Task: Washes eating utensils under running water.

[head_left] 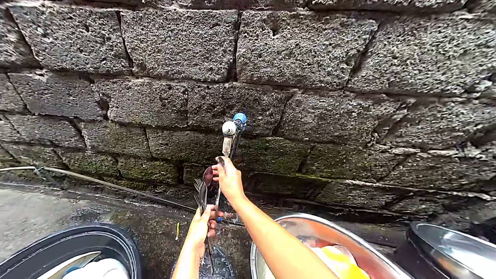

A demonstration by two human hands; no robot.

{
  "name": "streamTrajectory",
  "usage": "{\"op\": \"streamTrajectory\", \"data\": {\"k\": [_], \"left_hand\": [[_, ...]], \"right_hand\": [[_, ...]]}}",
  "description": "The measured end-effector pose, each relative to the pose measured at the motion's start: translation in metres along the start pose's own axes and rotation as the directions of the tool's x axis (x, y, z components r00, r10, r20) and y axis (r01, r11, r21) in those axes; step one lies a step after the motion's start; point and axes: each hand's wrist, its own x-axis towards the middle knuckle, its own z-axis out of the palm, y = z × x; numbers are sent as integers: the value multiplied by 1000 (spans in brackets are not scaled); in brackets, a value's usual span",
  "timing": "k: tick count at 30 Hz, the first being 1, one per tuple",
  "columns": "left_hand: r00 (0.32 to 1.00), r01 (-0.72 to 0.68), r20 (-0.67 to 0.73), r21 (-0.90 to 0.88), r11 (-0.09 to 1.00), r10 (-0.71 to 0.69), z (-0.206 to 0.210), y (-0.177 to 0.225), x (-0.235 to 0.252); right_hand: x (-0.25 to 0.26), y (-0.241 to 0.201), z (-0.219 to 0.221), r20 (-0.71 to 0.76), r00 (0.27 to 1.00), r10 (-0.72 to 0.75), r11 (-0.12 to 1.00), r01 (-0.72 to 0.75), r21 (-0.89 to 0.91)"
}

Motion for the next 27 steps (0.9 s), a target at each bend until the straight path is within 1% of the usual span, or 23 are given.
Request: {"op": "streamTrajectory", "data": {"k": [2, 3, 5, 6, 8, 9, 10, 13, 17, 18, 19, 21, 22, 23, 25, 27], "left_hand": [[997, 37, -60, 4, 999, -37, -5, -2, 3], [995, 59, -81, -8, 998, -60, -7, -4, 5], [992, 90, -82, -55, 994, -94, -9, -7, 8], [992, 102, -69, -82, 991, -108, -9, -8, 9], [991, 125, -26, -138, 983, -129, -7, -7, 9], [991, 131, -6, -163, 978, -133, -5, -6, 8], [991, 133, 4, -190, 973, -135, -2, -5, 7], [989, 149, 12, -245, 958, -151, 4, -4, 3], [986, 163, 51, -226, 960, -156, 6, -8, 3], [987, 161, 67, -230, 960, -149, 6, -8, 4], [986, 158, 87, -233, 960, -141, 6, -9, 4], [983, 152, 137, -246, 957, -121, 4, -10, 4], [981, 151, 156, -252, 956, -114, 3, -12, 5], [980, 151, 168, -257, 955, -110, 1, -14, 6], [978, 140, 189, -248, 959, -93, -2, -19, 9], [974, 134, 209, -238, 962, -84, -5, -19, 11]], "right_hand": [[4, -7, 1, 66, 994, -85, 981, 95, -170], [5, -13, 1, 114, 988, -103, 970, 125, -208], [8, -24, 0, 235, 966, -109, 967, 158, -200], [10, -28, -2, 318, 943, -98, 967, 165, -192], [15, -36, -6, 452, 891, -44, 976, 135, -172], [16, -38, -8, 462, 886, -41, 978, 130, -164], [17, -37, -10, 442, 896, -46, 974, 138, -177], [21, -30, -18, 370, 928, -52, 941, 170, -293], [24, -15, -25, 237, 970, 47, 882, 71, -466], [23, -8, -26, 211, 976, 59, 888, 46, -458], [21, 1, -27, 212, 975, 60, 921, 27, -388], [14, 16, -24, 285, 956, 66, 989, -24, -149], [10, 23, -22, 335, 940, 70, 997, -57, -48], [6, 27, -20, 371, 925, 77, 996, -86, 8], [4, 29, -20, 387, 919, 79, 996, -89, 8], [3, 24, -21, 338, 938, 72, 995, -42, -95]]}}
